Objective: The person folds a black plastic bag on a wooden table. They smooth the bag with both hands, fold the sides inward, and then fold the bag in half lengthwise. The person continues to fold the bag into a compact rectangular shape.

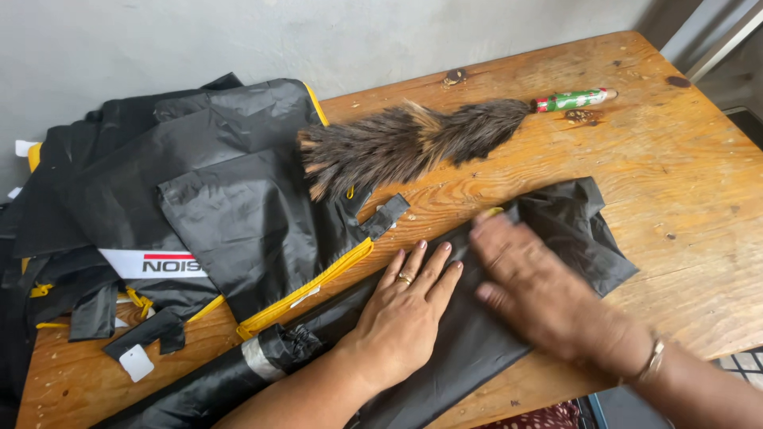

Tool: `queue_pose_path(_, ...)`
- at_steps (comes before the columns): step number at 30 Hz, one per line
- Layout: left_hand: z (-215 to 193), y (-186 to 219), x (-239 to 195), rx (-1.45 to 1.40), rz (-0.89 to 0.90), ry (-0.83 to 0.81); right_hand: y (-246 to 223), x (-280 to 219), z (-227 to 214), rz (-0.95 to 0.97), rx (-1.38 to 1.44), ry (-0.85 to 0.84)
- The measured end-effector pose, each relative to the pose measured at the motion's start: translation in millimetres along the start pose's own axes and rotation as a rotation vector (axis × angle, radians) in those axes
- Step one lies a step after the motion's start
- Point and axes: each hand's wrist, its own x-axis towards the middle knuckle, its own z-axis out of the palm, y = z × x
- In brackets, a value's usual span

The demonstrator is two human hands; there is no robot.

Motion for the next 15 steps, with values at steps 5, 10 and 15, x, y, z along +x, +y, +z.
queue_pose_path(5,-33,-3,10,-0.128,-0.217,0.212,49,0,-14,0.252,-0.129,-0.089)
queue_pose_path(10,-53,-28,24,-0.259,-0.51,0.29,-27,12,-30,0.255,-0.451,0.159)
queue_pose_path(15,-84,-43,37,-0.599,-0.916,-0.031,-129,3,20,-0.39,0.077,0.021)
